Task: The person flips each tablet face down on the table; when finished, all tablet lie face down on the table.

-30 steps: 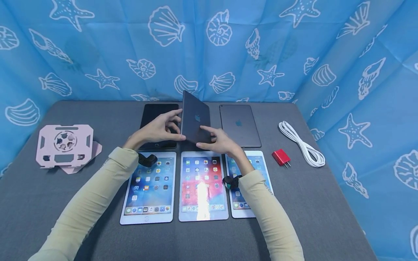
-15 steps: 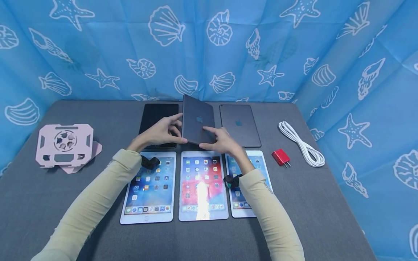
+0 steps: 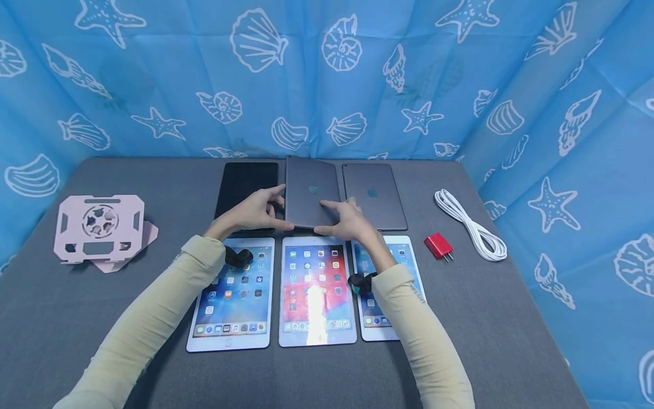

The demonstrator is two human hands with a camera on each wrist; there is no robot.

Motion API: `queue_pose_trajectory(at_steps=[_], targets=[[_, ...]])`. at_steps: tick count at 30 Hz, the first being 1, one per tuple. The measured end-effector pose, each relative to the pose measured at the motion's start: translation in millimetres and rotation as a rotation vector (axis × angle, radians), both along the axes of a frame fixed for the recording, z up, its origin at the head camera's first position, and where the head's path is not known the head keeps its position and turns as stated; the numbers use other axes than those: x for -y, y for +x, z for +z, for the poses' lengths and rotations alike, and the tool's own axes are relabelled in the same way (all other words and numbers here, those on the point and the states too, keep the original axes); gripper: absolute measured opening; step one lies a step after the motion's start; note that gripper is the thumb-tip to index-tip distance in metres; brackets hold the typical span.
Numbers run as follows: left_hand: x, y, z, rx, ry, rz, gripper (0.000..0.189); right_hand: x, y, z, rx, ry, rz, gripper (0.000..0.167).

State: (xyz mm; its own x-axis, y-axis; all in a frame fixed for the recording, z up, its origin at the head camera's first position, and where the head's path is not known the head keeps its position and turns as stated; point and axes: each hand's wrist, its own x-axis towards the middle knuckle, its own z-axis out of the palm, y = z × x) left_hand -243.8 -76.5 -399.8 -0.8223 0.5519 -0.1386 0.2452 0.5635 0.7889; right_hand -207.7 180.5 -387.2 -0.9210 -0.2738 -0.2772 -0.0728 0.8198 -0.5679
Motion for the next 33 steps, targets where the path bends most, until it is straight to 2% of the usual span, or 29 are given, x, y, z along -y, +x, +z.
queue_pose_trajectory(at_steps=[7,18,33], targets=[[0.1,1.0,-2.9,-0.018,-0.047,0.0,0.112,6.9,-0.2,-0.5,-0.002,0.1,-0.013,0.076],[-1.0,0.2,-7.5,-0.055,-0.124,-0.012,0.112,11.6,-0.9,-2.0,-0.015,0.167,0.008,0.078],[-4.0,-2.4,-4.7,-0.06,-0.187,-0.014,0.112,12.3,-1.3,-0.4,-0.01,0.185,0.012,0.077]])
